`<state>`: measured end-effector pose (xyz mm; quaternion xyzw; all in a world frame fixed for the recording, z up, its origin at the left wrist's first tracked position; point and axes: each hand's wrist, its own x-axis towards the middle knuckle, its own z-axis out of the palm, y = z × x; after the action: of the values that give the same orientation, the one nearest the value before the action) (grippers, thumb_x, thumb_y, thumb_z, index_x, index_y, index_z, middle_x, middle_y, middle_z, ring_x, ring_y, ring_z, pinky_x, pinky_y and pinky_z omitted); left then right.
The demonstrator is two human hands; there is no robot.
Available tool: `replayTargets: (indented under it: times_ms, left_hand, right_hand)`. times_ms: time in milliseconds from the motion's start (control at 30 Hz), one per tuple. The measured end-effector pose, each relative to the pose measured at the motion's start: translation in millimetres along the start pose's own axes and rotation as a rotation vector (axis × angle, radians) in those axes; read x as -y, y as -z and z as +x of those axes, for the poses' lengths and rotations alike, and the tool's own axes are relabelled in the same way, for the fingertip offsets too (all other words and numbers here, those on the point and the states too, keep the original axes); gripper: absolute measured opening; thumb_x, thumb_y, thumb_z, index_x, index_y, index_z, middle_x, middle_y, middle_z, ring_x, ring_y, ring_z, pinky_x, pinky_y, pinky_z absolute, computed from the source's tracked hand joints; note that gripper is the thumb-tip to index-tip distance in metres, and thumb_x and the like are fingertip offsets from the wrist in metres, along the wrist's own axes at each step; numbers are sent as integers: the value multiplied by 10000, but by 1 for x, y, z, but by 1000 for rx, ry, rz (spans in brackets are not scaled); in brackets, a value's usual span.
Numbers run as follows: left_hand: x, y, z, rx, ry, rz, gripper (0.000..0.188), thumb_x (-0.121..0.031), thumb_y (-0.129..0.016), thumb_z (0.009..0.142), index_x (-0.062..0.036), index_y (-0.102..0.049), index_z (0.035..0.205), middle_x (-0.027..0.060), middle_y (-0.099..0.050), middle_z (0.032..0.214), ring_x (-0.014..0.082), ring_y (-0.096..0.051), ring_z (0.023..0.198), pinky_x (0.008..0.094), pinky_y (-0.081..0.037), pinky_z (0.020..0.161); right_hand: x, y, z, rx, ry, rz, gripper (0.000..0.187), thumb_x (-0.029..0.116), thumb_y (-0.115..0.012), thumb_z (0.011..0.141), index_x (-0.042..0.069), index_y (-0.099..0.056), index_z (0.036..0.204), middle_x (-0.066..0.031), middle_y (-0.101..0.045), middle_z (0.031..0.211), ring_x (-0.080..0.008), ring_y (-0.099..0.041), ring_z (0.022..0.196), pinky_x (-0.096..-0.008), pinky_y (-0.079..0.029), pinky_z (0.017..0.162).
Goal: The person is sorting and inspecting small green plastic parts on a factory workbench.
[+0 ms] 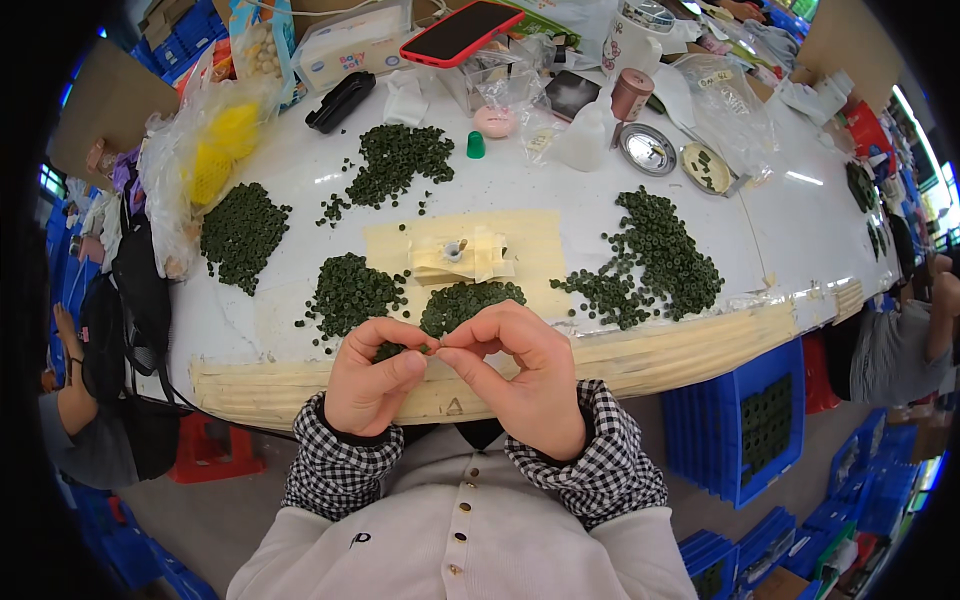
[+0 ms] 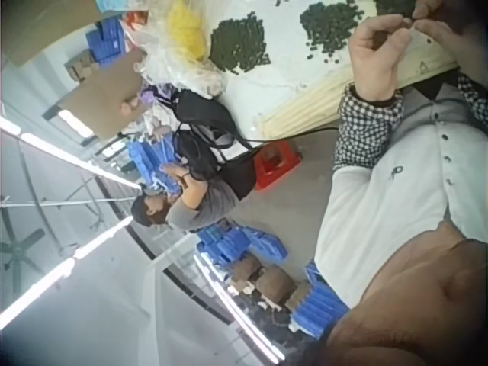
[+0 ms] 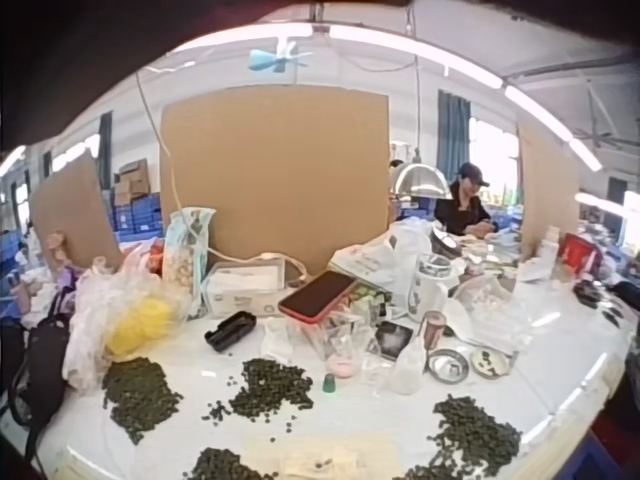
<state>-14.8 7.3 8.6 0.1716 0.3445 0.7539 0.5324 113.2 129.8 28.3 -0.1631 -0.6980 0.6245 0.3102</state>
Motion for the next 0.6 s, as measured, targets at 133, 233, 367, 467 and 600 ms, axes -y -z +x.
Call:
replayTargets:
  times_ms: [133, 233, 367, 467, 600]
  left_hand:
    - [2, 1, 1, -18, -39, 71, 178, 78, -638, 777, 18, -622, 944, 131, -647, 965, 156, -608, 909, 260, -493, 811]
    - [1, -2, 1, -66, -49, 155, 159, 76, -645, 773, 15, -637, 920, 120, -658, 937, 142, -614, 874, 255, -493, 793]
    - [0, -4, 1, -97, -63, 191, 156, 73, -652, 769, 14, -647, 913, 106, -667, 904, 126, -618, 840, 244, -496, 770]
    - [1, -3, 1, -105, -72, 205, 152, 69, -655, 768, 12, -650, 909, 98, -669, 896, 116, -619, 822, 233, -499, 750]
    - [2, -2, 0, -122, -83, 230, 149, 65, -661, 765, 10, -655, 903, 92, -670, 890, 109, -620, 801, 224, -499, 737]
  right_hand:
    - [-1, -3, 0, -10, 65, -103, 113, -40, -673, 738, -18, -635, 842, -72, -601, 804, -127, -586, 710, -232, -480, 651]
    - [2, -5, 1, -31, 139, -202, 122, -52, -669, 728, -19, -634, 839, -77, -601, 802, -136, -589, 701, -233, -478, 626]
    - [2, -8, 1, -65, 206, -271, 135, -65, -666, 716, -16, -635, 838, -85, -601, 807, -152, -593, 691, -242, -478, 599]
    - [4, -11, 0, -87, 241, -329, 146, -70, -665, 707, -14, -635, 838, -94, -599, 807, -173, -595, 689, -251, -478, 594]
    - [5, -16, -2, -121, 298, -404, 167, -76, -667, 692, -10, -635, 843, -100, -592, 802, -205, -593, 687, -270, -480, 590]
